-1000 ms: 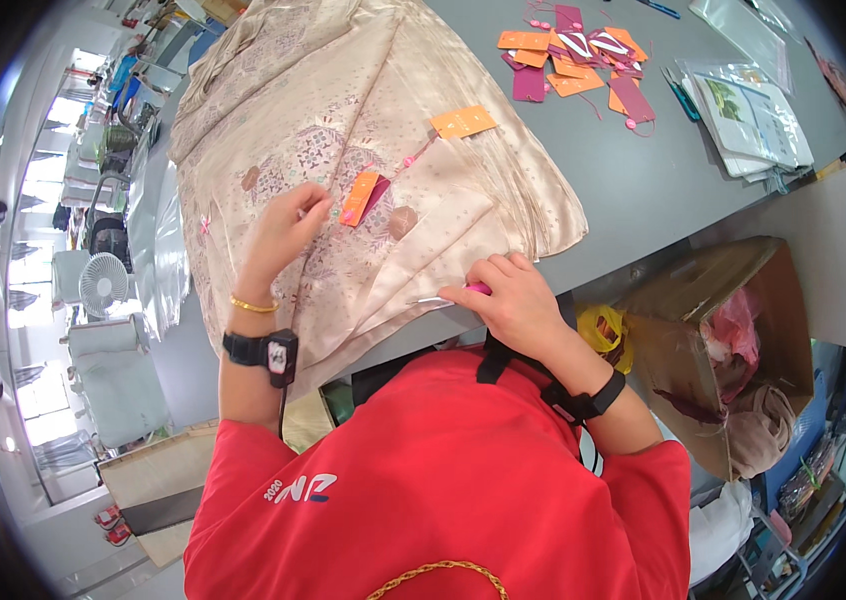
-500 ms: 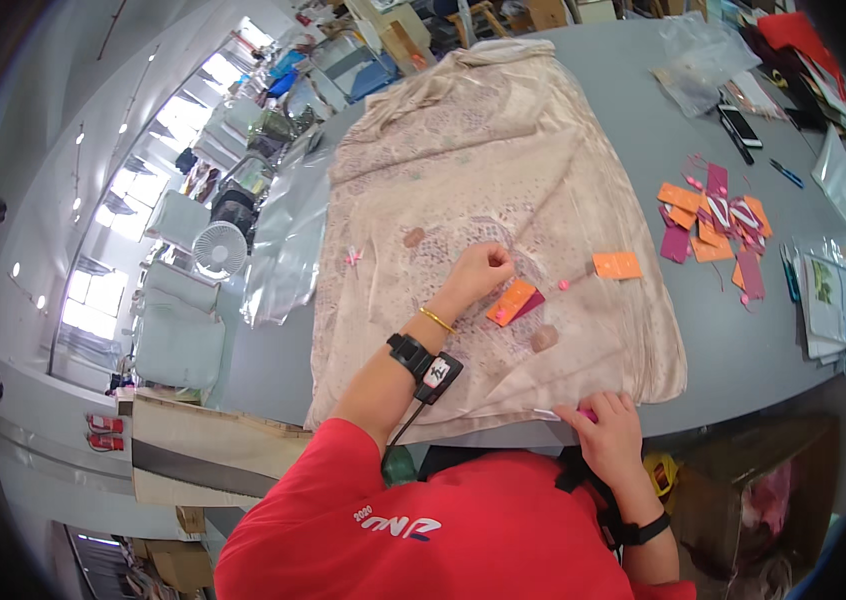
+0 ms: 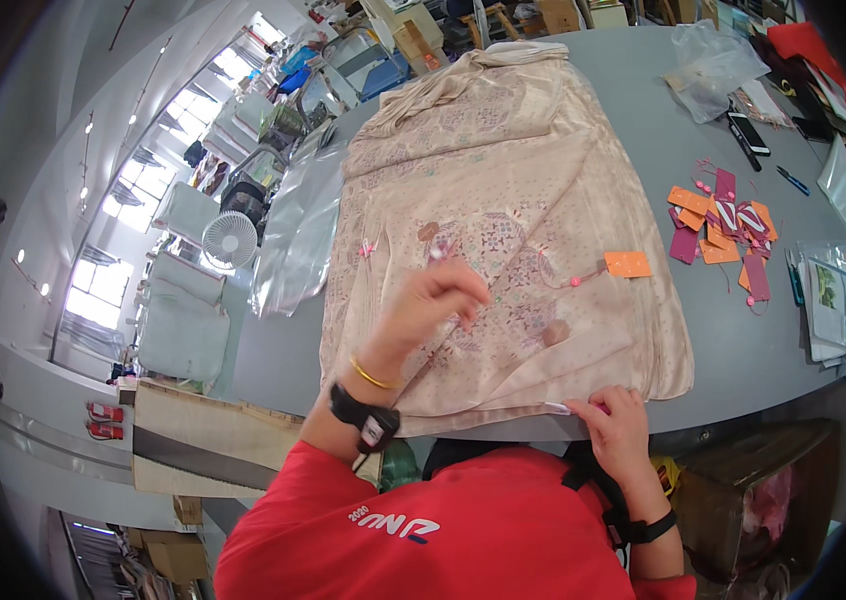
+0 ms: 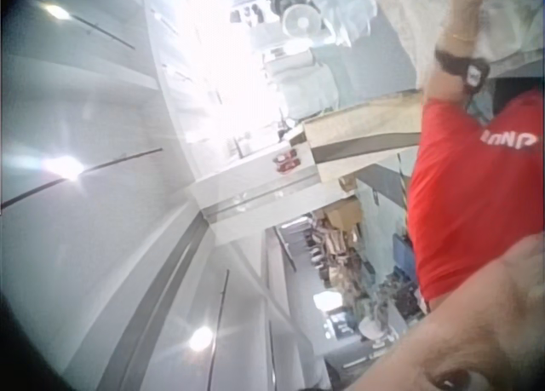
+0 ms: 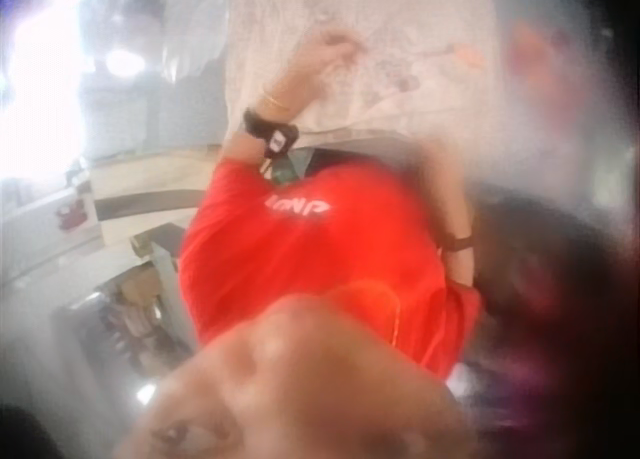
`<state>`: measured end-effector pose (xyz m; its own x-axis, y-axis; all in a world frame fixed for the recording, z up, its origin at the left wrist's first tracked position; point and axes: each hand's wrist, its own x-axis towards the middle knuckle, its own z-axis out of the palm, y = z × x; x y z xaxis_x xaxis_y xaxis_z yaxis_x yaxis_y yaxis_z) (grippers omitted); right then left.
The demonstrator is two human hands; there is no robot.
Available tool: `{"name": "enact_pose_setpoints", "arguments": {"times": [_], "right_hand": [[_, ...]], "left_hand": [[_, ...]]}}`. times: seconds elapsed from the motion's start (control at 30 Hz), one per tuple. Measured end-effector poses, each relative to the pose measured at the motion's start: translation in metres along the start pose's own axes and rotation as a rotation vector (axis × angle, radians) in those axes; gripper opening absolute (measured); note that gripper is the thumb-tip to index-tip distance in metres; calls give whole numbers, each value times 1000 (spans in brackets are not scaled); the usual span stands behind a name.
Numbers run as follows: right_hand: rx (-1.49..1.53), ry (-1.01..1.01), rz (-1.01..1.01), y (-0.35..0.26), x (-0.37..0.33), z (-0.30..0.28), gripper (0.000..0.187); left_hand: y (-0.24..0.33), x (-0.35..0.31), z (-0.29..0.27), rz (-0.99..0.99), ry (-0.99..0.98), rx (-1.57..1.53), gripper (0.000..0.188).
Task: The person sews small colored tags onto a large piece of patterned fabric using a needle and thread. They repeatedly pick up tags, align them on the fabric, and stitch them in place one at a time.
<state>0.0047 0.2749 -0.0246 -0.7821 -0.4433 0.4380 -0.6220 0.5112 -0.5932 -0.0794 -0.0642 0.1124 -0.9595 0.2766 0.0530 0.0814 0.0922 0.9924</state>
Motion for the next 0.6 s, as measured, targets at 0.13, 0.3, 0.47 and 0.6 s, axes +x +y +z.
{"name": "enact_pose_setpoints", "arguments": {"times": [0.13, 0.3, 0.47, 0.6], "right_hand": [[48, 26, 53, -5, 2, -3, 37], [32, 7, 115, -12, 5, -2, 32], [-22, -10, 124, -18, 9, -3, 27], [-9, -13, 163, -18, 9, -1, 27]], "left_hand": [[-64, -24, 57, -314, -127, -59, 20], [-101, -47, 79, -341, -260, -256, 27], [-108, -48, 87, -420, -237, -323, 29], [-100, -46, 88, -451, -225, -316, 31]]}}
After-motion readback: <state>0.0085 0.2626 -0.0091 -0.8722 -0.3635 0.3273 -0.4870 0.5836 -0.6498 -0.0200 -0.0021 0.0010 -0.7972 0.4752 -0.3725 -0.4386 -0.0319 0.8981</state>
